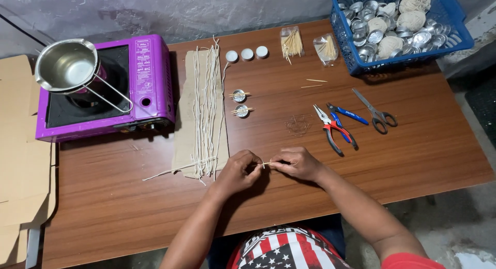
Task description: Preparing candle wicks by cutting them to size and attaching metal wick tabs using pliers and scissors.
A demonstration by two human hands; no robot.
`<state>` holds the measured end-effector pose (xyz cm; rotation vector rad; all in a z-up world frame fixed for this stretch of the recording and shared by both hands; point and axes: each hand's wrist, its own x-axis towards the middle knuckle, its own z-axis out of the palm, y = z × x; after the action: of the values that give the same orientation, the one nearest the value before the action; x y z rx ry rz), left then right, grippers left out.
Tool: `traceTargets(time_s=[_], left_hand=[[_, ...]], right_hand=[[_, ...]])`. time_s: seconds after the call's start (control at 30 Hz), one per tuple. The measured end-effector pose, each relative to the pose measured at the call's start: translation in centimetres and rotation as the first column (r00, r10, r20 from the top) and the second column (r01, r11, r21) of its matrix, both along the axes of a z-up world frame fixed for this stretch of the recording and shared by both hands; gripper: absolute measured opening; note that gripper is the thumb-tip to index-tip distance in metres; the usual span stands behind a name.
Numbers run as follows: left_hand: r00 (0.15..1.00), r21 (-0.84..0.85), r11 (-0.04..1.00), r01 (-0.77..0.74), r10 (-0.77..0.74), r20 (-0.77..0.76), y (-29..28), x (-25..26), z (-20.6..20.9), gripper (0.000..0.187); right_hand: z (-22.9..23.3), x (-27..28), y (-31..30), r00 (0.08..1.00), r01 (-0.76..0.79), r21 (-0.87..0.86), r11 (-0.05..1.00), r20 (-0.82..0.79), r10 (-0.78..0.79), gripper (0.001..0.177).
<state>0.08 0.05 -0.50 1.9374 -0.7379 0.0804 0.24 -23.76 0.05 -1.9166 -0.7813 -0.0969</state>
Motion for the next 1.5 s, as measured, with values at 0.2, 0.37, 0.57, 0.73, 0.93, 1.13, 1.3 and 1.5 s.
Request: traceTargets(time_s=[0.2,0.37,0.57,0.73,0.93,1.13,1.3,1.5], left_hand=[[1.000,-0.037,0.999,0.025,-0.024,0.010,-0.2,0.0,0.3,0.009],[1.000,-0.040,0.999,0.008,-0.008,0.024,-0.3,0.0,0.0,0.009],[1.000,-0.022,1.000,0.004,-0.004,-0.019,-0.3,0.1,0.5,0.009],[0.998,-0.042,0.999,-0.013,0.010,-0.070,0.0,0.1,0.7,0.007],[0.976,-0.058,0.996,-0.071,0.057,-0.208,0.1,-0.1,-0.3,0.009],[0.971,-0.042,0.996,-0.078,0.067,-0.228,0.1,-0.2,0.5,0.008],[0.912,-0.082,0.990,-0.118,0.076,-0.403,-0.2,-1.3,2.0,0.011],[0.985,-0.011,0.997,-0.082,0.079,-0.156,0.7,0.3,2.0,0.018]], right_hand=[[0.3,-0.1,0.1,1.000,-0.019,0.005,1.000,0.000,0.019,0.003],[0.4,0.0,0.0,1.000,-0.013,0.011,1.000,-0.004,0.013,0.004],[0.9,0.1,0.3,1.000,-0.003,0.017,1.000,-0.029,0.004,0.004],[1.1,0.0,0.2,0.997,0.006,0.035,0.999,-0.075,-0.003,0.004],[0.1,0.1,-0.5,0.971,0.055,0.045,0.997,-0.233,-0.043,0.013],[0.6,0.2,0.0,0.934,0.069,0.033,0.997,-0.352,-0.053,0.006],[-0.8,-0.1,-0.2,0.703,0.201,0.181,0.963,-0.711,-0.013,0.007],[1.1,0.0,0.4,0.616,0.326,0.219,0.920,-0.787,-0.032,0.012]])
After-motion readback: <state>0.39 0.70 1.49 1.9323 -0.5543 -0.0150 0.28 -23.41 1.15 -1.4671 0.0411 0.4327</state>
